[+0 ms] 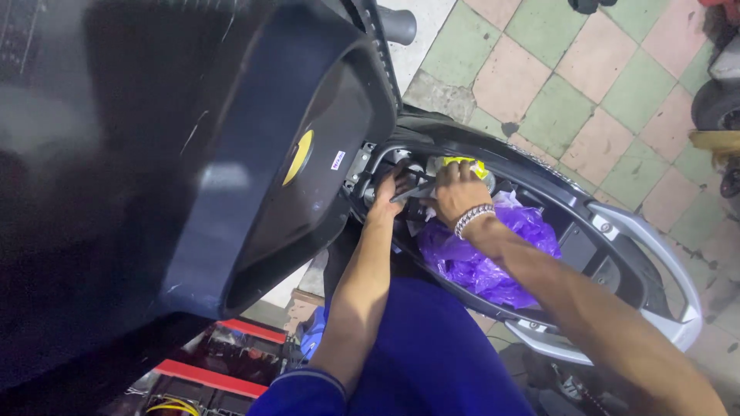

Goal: The person works on the under-seat compartment of a scooter, using a screwdriver to remove screws from a black plastic cover. They then use a long metal rod to manipulate components within the storage area, moving aside a purple plastic bag and other items to access the mechanism.

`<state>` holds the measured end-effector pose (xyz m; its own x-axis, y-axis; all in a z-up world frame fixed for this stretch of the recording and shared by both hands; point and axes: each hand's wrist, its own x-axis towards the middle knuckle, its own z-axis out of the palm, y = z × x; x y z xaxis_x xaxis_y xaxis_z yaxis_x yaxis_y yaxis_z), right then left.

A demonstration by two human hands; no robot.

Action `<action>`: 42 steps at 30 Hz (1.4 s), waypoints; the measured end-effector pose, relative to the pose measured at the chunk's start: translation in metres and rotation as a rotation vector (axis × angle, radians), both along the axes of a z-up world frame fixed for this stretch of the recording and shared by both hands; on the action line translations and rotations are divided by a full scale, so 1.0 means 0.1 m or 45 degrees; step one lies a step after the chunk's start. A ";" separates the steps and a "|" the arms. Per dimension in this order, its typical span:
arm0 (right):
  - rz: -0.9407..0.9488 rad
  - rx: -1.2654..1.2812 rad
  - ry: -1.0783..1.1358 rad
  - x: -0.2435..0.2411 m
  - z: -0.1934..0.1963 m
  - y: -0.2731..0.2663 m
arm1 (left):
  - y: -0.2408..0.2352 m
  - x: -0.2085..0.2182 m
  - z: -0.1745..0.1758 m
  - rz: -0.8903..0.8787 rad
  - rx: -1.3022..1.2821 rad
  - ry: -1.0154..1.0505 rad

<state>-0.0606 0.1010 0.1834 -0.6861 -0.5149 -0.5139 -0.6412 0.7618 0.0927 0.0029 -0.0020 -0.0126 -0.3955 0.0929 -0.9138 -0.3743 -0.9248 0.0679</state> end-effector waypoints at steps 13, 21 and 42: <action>-0.982 -0.084 -0.326 -0.11 -0.23 -0.14 | 0.04 0.02 -0.06 0.039 0.055 0.062; 0.689 0.371 -0.156 -0.17 -0.72 -0.13 | 0.21 0.51 -0.50 -0.094 -0.226 -0.143; -0.752 0.061 -0.542 0.35 0.37 0.32 | -0.21 1.11 0.52 -0.742 -0.989 0.135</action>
<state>-0.0259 0.1334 0.2205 -0.5786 -0.0910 -0.8106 -0.1124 0.9932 -0.0313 0.1143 -0.0234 0.0395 -0.5619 -0.3136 -0.7655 -0.7154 -0.2803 0.6400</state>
